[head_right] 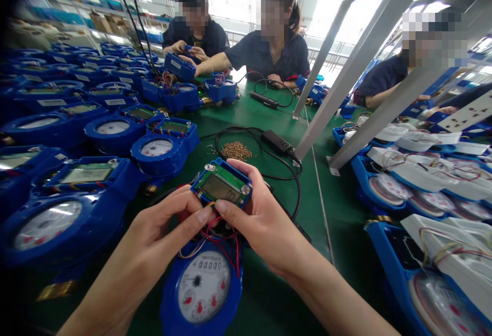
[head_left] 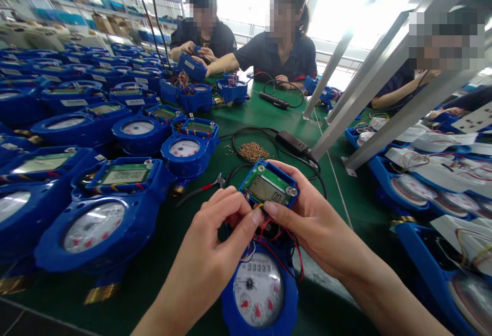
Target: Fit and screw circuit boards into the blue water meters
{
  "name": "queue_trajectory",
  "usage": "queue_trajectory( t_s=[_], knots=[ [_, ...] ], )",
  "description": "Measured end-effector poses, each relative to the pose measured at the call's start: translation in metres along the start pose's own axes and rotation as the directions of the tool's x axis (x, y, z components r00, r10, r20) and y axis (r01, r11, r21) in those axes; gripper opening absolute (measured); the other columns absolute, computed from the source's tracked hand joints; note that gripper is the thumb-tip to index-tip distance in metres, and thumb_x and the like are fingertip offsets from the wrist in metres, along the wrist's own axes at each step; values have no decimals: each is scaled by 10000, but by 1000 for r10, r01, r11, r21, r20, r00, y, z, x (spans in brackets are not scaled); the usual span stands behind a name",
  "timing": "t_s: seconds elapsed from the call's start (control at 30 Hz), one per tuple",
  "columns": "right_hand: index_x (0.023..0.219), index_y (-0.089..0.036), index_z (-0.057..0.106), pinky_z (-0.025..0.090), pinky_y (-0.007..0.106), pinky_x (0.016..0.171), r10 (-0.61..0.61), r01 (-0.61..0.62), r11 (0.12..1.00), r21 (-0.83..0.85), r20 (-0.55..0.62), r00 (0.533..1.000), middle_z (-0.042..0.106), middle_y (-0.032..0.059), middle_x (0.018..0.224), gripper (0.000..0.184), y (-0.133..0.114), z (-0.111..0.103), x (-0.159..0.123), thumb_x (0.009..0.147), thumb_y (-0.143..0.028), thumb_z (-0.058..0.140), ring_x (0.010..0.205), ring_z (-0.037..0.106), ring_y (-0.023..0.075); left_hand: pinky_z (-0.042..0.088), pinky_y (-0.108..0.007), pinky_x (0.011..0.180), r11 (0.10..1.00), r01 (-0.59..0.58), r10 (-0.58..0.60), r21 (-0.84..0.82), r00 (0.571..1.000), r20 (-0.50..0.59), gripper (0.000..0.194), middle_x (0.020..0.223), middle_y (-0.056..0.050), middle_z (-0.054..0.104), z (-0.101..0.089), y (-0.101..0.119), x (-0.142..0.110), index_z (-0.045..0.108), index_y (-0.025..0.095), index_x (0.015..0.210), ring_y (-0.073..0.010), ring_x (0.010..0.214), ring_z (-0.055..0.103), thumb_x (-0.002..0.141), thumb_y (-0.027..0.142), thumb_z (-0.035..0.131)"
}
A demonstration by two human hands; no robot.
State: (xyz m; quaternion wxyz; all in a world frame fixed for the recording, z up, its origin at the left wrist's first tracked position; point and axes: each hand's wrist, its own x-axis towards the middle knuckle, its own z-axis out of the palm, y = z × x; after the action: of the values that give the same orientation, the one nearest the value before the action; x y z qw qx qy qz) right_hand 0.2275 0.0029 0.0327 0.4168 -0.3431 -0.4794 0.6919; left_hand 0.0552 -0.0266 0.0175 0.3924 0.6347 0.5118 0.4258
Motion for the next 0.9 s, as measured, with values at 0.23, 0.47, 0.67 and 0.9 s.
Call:
queue_trajectory(
  t_s=[0.23, 0.47, 0.67, 0.9],
  knots=[
    [1371, -289, 484, 520, 281, 994, -34, 33, 999, 28, 26, 999, 679, 27, 1292, 545, 1, -1, 1, 910, -212, 763, 1173, 664, 166, 382, -294, 686, 997, 34, -33, -70, 999, 14, 372, 723, 23, 505, 1, -2, 0, 537, 219, 660, -160, 743, 490, 984, 402, 540],
    [1369, -293, 487, 531, 258, 976, -36, 36, 999, 39, 19, 999, 686, 17, 1274, 547, 1, -2, 2, 907, -202, 765, 1154, 673, 155, 420, -275, 725, 995, -32, 20, -91, 992, -126, 258, 791, 43, 593, 12, -8, -6, 631, 251, 774, -136, 762, 548, 1000, 346, 549],
    [1381, -305, 468, 534, 318, 986, -47, 47, 999, -7, -9, 999, 677, 29, 1286, 562, 3, -1, 2, 908, -250, 766, 1146, 678, 185, 424, -266, 809, 972, -186, 223, 145, 927, -303, 140, 793, 68, 583, 20, -8, -9, 595, 255, 851, -114, 760, 541, 967, 178, 584],
    [1407, -310, 452, 514, 408, 1041, -79, 72, 990, -122, -59, 995, 663, 48, 1297, 624, 3, 3, 0, 882, -312, 789, 1175, 658, 226, 447, -255, 807, 955, -247, 291, 167, 894, -340, 192, 768, 61, 581, 20, -6, -11, 581, 231, 801, -107, 752, 546, 952, 112, 579]
  ],
)
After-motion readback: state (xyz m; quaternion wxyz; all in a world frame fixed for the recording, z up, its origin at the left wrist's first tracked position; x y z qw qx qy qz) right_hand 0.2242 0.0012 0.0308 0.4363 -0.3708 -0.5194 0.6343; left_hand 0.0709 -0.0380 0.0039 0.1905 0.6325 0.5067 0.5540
